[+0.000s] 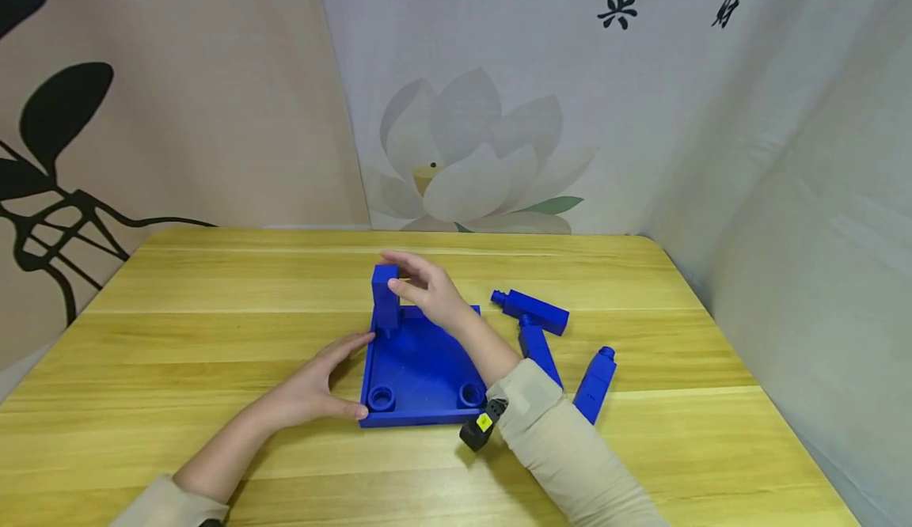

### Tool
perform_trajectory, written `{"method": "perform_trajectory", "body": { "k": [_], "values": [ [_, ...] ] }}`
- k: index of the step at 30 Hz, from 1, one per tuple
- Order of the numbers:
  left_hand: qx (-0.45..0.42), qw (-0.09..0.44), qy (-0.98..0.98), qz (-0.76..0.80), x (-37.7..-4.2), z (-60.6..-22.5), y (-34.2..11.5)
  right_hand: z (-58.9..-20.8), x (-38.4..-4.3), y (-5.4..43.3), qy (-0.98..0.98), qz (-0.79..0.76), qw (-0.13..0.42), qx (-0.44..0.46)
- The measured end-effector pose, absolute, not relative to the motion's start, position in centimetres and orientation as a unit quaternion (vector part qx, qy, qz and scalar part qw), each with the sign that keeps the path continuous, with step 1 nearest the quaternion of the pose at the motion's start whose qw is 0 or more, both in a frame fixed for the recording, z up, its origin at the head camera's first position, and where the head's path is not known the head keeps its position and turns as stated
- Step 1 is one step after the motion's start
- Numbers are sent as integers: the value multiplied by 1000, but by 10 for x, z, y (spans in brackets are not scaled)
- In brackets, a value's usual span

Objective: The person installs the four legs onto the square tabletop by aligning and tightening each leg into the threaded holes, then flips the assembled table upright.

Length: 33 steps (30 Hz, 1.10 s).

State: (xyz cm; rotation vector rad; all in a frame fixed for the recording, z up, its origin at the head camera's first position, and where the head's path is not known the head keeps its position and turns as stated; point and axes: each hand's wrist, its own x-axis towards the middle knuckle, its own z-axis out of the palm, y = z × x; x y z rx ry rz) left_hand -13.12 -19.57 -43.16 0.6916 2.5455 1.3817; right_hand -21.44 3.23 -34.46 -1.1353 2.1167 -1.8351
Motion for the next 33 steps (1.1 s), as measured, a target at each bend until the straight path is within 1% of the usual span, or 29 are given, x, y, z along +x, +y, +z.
{"method": "perform_trajectory", "body": {
  "k": [4,8,12,20,33],
  "values": [
    [231,83,851,464,-131,-432,-196,-343,-217,34,678,-614,109,-389],
    [228,86,851,465,-131,-432,-196,-343,-217,34,673,-615,126,-392],
    [225,87,854,461,-131,-432,-195,-346,-219,33,672,-615,122,-394],
    [231,86,852,463,-131,-431,-195,-373,-237,30,658,-632,119,-391],
    [232,89,848,468,-132,-430,-195,-376,-236,28,654,-632,96,-404]
  ]
}}
